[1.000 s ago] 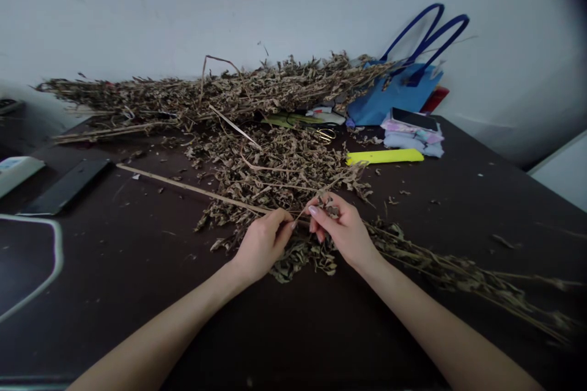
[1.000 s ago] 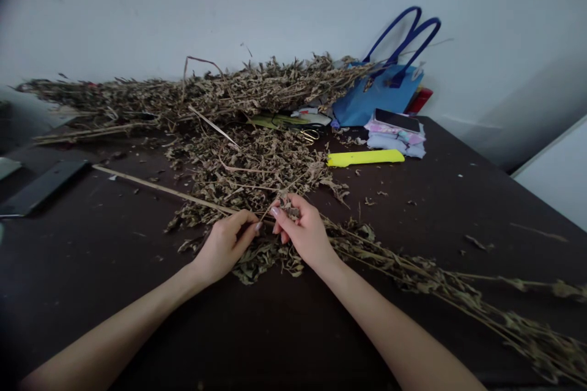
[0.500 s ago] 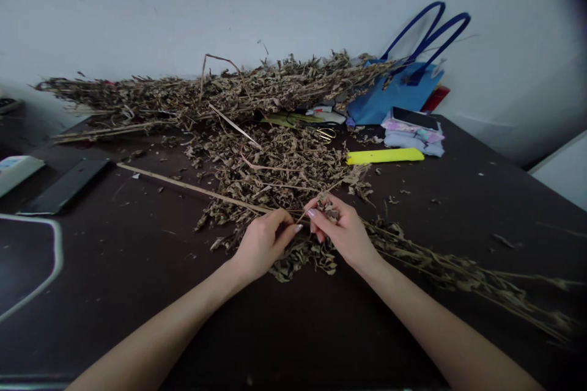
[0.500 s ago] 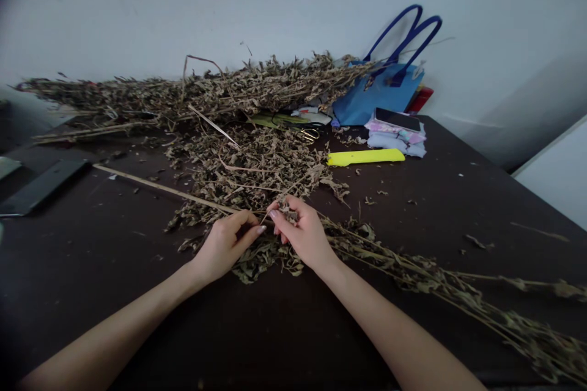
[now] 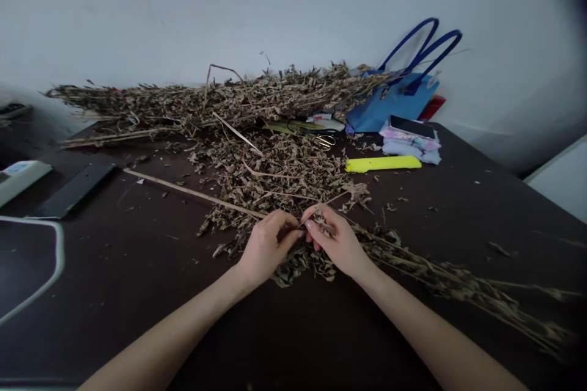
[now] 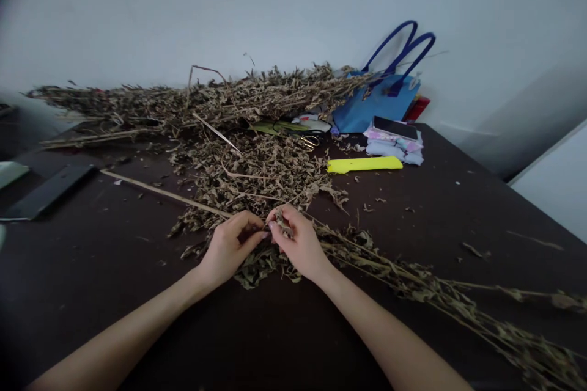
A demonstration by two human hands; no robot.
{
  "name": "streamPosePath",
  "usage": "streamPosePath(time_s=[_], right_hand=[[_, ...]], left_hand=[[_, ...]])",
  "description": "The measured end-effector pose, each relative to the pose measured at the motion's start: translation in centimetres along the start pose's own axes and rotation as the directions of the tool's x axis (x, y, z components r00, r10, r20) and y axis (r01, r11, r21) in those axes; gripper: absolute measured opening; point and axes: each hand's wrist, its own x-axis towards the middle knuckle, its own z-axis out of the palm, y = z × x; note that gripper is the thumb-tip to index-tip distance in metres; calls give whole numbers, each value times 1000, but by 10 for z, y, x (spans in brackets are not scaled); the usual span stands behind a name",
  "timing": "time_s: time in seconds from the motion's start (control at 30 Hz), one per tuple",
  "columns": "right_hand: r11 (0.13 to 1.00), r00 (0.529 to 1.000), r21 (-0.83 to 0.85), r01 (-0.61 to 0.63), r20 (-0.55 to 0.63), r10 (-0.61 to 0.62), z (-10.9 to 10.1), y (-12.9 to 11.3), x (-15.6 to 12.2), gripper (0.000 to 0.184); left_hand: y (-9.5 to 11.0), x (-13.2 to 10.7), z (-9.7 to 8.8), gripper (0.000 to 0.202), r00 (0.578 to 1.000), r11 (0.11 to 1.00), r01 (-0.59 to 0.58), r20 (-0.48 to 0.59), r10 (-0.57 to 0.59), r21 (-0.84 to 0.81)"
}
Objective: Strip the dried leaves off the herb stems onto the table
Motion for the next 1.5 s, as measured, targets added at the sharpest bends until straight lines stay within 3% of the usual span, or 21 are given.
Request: streamPosePath(time_s=[0.2, 0.4, 0.53, 0.7, 0.83, 1.07, 1.17, 1.27, 1.5], right_hand=[[1000, 1000, -10, 0, 16, 0, 0, 3, -1, 13], [995, 992, -80, -60, -115, 50, 1, 8, 0, 9], [995, 990, -23, -92, -110, 89, -1, 9, 1, 9], [996, 997, 77, -36, -61, 40, -2, 7, 1, 15], [991, 995, 109, -81, -52, 88, -6, 3, 0, 17], [971, 983, 227, -73, -151, 109, -9, 4, 0, 32], [984, 987, 163, -67, -133, 90, -10, 4, 0, 34], [998, 989, 60, -36, -140, 44, -11, 3, 0, 21], [999, 981, -36, 9, -195, -16, -10, 7, 0, 16]], left_hand=[[0, 2, 1, 8, 1000, 999, -3, -10, 3, -48], [3, 3, -4, 13, 999, 998, 13, 34, -11, -61], [3, 2, -5, 12, 999, 999, 43, 16, -43, -33], [1, 2, -5, 14, 996, 996, 82, 40, -81, -33], [0, 2, -5, 15, 993, 995, 93, 76, -90, -34], [0, 1, -2, 16, 993, 998, 62, 102, -60, -19], [1, 0, -1, 15, 993, 999, 31, 118, -27, -28], [1, 0, -1, 14, 993, 999, 12, 121, -7, -38], [-3, -3, 0, 14, 997, 998, 53, 60, -51, -23]])
